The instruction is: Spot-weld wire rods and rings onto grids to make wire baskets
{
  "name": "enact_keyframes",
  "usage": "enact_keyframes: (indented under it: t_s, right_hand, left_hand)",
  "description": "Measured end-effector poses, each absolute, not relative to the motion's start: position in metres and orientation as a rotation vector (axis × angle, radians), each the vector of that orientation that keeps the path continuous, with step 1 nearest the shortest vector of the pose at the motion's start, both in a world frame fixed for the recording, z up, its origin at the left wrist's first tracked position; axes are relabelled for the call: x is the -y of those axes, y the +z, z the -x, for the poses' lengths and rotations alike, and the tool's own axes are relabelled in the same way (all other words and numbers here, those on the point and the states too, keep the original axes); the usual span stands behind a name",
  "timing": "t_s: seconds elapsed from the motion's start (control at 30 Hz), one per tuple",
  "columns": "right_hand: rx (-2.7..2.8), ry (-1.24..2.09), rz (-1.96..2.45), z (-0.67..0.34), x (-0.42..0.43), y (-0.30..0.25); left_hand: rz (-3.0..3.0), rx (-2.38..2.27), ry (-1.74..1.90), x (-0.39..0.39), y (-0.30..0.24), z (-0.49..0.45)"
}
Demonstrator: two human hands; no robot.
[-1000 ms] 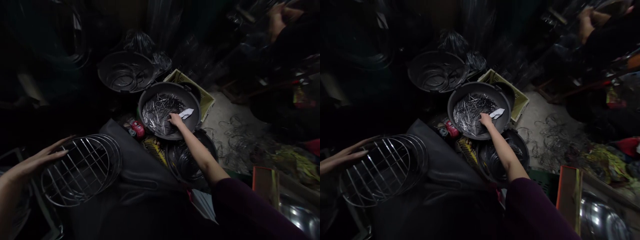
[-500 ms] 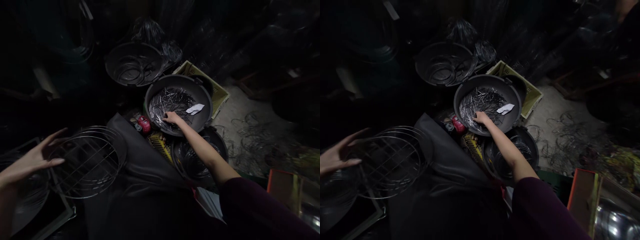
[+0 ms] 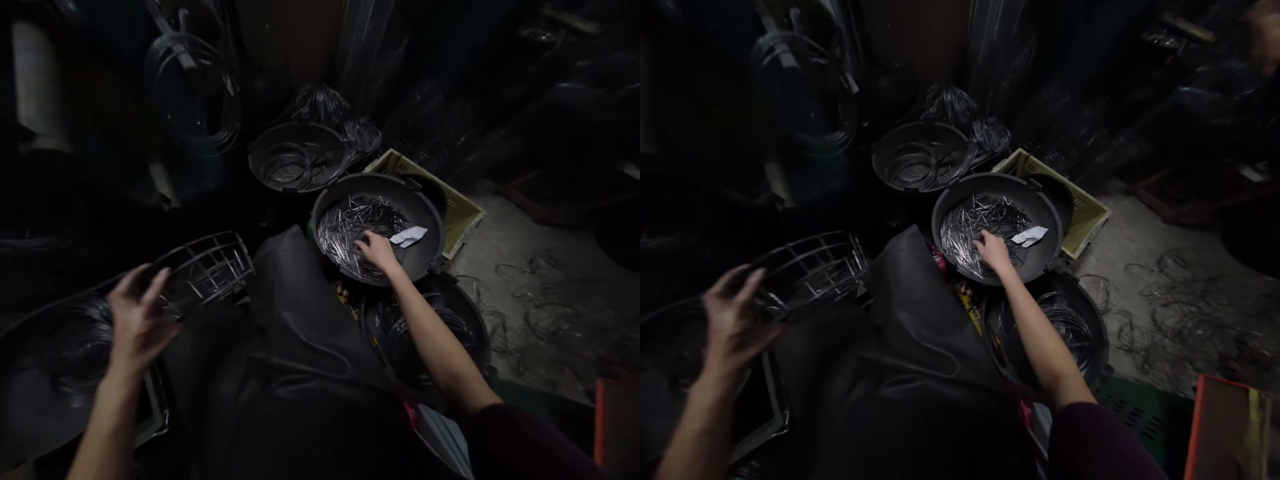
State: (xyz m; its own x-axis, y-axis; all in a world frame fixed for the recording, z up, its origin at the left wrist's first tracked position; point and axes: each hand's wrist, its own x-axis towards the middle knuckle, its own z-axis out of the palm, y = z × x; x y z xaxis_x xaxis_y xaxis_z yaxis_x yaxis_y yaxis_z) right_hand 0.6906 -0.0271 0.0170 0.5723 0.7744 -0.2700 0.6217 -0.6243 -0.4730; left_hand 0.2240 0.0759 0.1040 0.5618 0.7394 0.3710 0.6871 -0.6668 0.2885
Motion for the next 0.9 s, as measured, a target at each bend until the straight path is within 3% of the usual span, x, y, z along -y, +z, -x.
enact_keyframes:
  t_s: [0.13, 0.27, 0.47, 0.9]
  right_hand:
    - [1.101, 0.712, 2.051, -0.625, 0.03, 0.027]
    - [0.924, 0.695, 1.65, -0.557, 0.036, -0.003]
    - [1.075, 0.507, 1.662, -0.515, 0.063, -0.041]
    - [1.097, 0.389, 1.755, -0.522, 0.092, -0.049]
  left_hand:
    - [-2.753, -1.131, 0.633, -0.052, 0.044, -0.253]
    - [-2.659, -1.205, 0.652, -0.029, 0.018, -0.252]
    - [-2.486, -1.379, 0.783, -0.027, -0.015, -0.219]
    - [-2.232, -1.489, 0.854, -0.049, -0.06, -0.225]
